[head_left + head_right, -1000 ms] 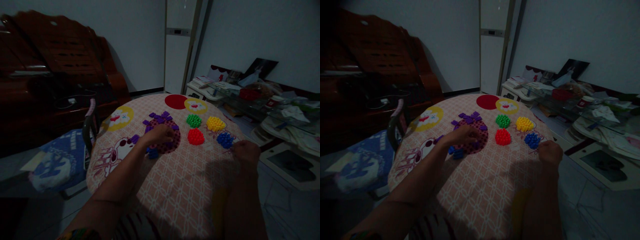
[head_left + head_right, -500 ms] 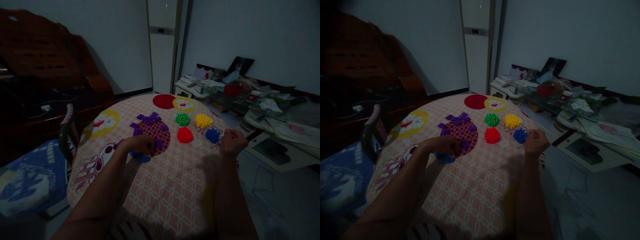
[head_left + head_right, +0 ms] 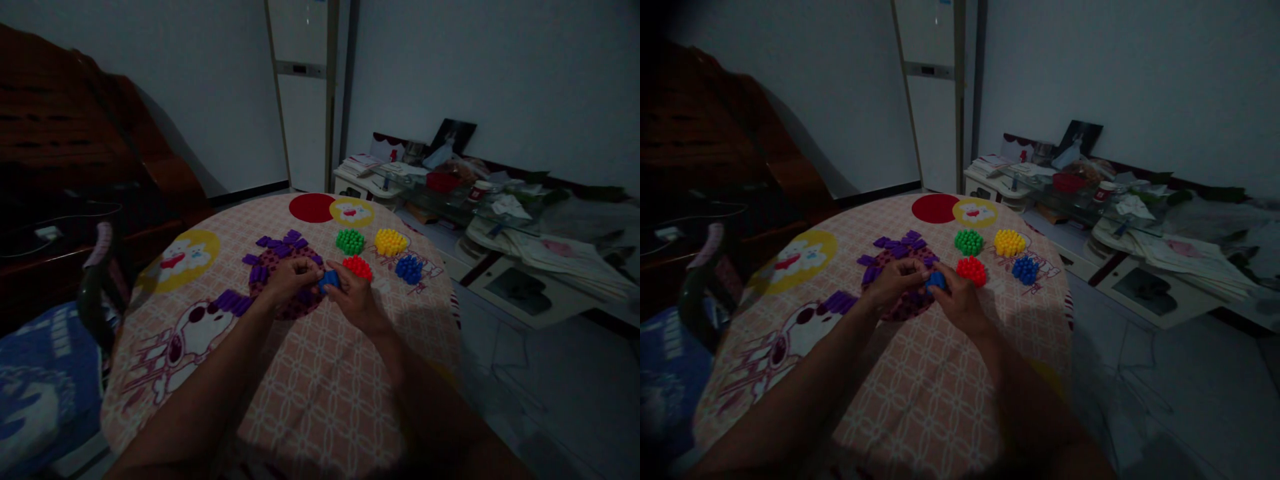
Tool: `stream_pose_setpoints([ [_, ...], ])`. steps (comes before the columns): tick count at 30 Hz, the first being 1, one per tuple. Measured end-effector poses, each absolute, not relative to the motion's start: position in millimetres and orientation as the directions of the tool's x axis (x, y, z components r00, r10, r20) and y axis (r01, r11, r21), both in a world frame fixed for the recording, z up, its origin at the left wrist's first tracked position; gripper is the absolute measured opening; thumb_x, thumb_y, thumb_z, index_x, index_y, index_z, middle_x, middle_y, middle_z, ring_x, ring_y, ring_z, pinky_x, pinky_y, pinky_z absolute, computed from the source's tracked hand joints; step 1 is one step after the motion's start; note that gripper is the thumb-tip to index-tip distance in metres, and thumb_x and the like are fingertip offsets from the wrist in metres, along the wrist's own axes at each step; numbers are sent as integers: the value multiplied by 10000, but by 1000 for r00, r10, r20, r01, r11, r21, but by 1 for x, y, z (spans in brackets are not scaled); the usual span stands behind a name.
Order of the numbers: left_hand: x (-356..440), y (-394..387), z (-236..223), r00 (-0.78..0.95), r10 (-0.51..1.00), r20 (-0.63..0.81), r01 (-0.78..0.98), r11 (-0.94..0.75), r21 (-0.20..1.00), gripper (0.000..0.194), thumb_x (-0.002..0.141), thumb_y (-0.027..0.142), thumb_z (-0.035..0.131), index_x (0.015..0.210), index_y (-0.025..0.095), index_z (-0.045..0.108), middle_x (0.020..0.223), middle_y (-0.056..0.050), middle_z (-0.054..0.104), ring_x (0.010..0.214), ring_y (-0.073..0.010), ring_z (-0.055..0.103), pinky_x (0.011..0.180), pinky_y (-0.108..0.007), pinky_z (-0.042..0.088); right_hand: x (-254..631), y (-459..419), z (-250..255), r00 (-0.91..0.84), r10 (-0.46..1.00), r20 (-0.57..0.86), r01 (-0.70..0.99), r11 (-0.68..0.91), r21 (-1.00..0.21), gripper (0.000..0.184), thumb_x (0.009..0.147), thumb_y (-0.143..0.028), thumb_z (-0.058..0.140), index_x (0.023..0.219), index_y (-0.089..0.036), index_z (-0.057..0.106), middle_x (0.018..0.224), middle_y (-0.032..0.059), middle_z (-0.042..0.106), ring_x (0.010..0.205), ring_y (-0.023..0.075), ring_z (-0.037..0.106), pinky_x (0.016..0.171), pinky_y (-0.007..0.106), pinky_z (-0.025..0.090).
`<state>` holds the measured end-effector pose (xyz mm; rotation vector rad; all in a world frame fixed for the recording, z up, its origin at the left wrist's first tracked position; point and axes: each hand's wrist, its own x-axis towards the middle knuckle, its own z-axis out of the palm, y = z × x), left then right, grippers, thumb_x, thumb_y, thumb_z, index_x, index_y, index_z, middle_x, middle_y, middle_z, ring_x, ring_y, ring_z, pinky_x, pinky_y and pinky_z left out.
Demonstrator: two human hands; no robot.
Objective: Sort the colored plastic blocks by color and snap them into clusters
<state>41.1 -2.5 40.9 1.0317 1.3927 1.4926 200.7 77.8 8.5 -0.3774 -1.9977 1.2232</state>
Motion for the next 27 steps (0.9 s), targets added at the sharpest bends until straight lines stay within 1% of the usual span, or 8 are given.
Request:
stream_pose_setpoints([
  [3,50,-3,39,-268,963,12,-63,-30,998,342,669,417,838,742,154,632,655,-9,669,583,-123,607,597,-237,489,206,87,15,-545,708,450,-158,440,-884,449,837,-311,684,1278,-242,632,1145,65,720,913,198,712,795,323,597],
  [7,54,-3,38,-216,976,16,-54,-28,998,347,668,408,848,801,141,670,704,-15,684,614,-121,610,598,-228,482,238,121,29,-217,838,500,-96,491,-866,366,835,-346,654,1166,-190,653,916,49,719,758,177,703,707,304,588],
  [9,51,-3,37,-243,970,33,-40,-44,998,351,683,420,839,820,137,683,713,-16,686,620,-122,610,603,-229,488,264,146,32,-6,863,505,85,504,-860,397,843,-368,612,1175,-160,670,816,38,699,637,167,663,615,293,560],
  [12,45,-2,34,-301,952,54,-26,-64,998,348,696,430,829,818,137,687,721,-17,689,635,-125,616,622,-233,504,305,182,31,230,776,587,416,467,-780,413,818,-302,549,1151,-121,716,905,92,731,733,203,673,708,347,559],
  [14,42,-2,33,-322,945,53,-31,-67,997,345,689,426,835,810,138,688,729,-16,692,647,-128,622,638,-236,515,324,197,28,268,752,602,586,368,-721,403,758,-259,576,1088,-99,743,889,116,739,767,231,668,776,386,545],
  [18,39,-2,30,-338,940,46,-34,-62,998,338,683,426,834,796,144,686,736,-17,694,642,-129,620,644,-243,524,338,209,16,162,831,532,784,219,-580,359,712,-221,595,991,-81,775,825,161,748,774,281,668,812,412,513],
  [22,37,-1,27,-353,934,53,-36,-71,997,340,681,437,825,786,150,675,732,-15,689,630,-129,613,637,-248,524,336,214,3,60,850,523,867,215,-449,349,732,-198,551,965,-91,786,897,196,762,830,300,671,837,403,485],
  [27,34,0,25,-352,934,65,-16,-76,997,364,675,465,817,782,149,672,727,-17,684,625,-133,611,637,-256,523,331,218,-1,-3,861,508,882,242,-404,344,791,-209,519,960,-79,789,907,210,761,839,298,669,822,389,470],
])
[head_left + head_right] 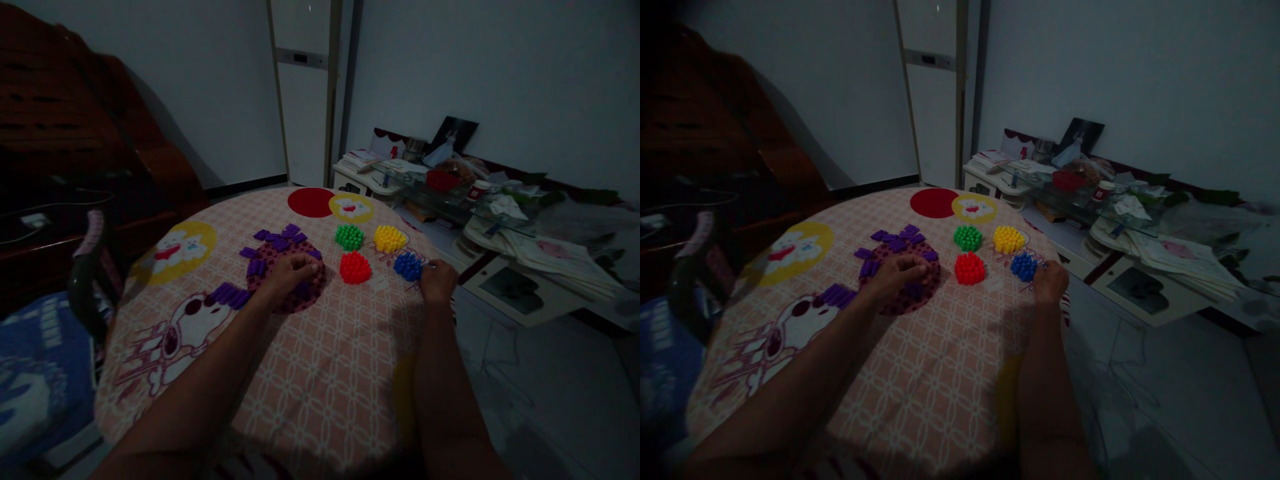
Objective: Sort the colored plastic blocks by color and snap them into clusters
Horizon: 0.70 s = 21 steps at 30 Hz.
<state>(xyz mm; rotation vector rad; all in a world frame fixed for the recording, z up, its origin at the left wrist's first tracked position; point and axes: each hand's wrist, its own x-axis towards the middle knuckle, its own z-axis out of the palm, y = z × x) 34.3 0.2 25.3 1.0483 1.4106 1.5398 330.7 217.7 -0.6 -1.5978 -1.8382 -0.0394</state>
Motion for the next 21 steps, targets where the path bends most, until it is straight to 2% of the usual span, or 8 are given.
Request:
stream_pose_setpoints([
  [3,30,0,27,-381,921,77,-3,-84,996,367,675,465,809,803,144,684,731,-23,689,632,-137,615,637,-257,519,329,216,3,-41,886,463,891,242,-384,380,860,-208,447,955,-62,785,907,232,749,840,301,670,818,393,463],
  [6,17,-3,30,-480,868,130,65,-113,992,345,682,446,780,816,141,687,730,-27,692,639,-140,613,642,-256,509,330,213,6,-13,889,459,886,222,-406,399,855,-207,438,1003,-55,776,944,239,744,863,307,673,829,402,465],
  [9,-8,-11,35,-580,790,198,246,-61,967,286,698,407,723,801,142,687,689,-23,679,616,-142,591,611,-248,473,331,212,5,59,844,534,855,234,-464,411,831,-230,453,1043,-65,764,957,233,742,867,325,670,817,425,471],
  [11,-28,-21,41,-580,788,207,430,80,899,218,699,354,688,766,147,698,648,-18,665,600,-145,576,592,-244,439,329,210,4,83,807,584,819,278,-501,401,820,-255,466,1024,-76,762,907,217,740,834,323,665,789,429,477],
  [14,-57,-43,53,-491,867,88,678,316,664,120,666,276,692,702,166,723,638,-17,679,616,-155,587,607,-249,414,322,205,4,56,768,638,754,386,-532,396,809,-301,483,994,-92,764,880,183,745,788,289,656,761,400,487],
  [17,-76,-67,64,-505,860,-72,751,479,454,81,640,238,727,697,185,748,679,-28,714,634,-165,604,616,-260,411,314,200,3,4,731,682,702,484,-523,401,811,-332,477,966,-101,767,903,168,751,777,263,653,751,375,494],
  [19,-78,-79,69,-535,825,-184,717,558,417,121,646,240,731,754,198,768,706,-31,727,604,-162,593,589,-266,409,310,199,3,-12,713,701,684,517,-515,399,823,-342,474,949,-98,764,888,171,748,768,259,653,749,375,499],
  [21,-74,-83,71,-486,815,-317,686,580,439,210,664,254,721,862,222,785,732,-24,734,565,-156,575,556,-267,409,308,198,2,-20,705,709,673,534,-512,397,835,-349,475,950,-98,761,872,166,743,760,256,654,751,379,504],
])
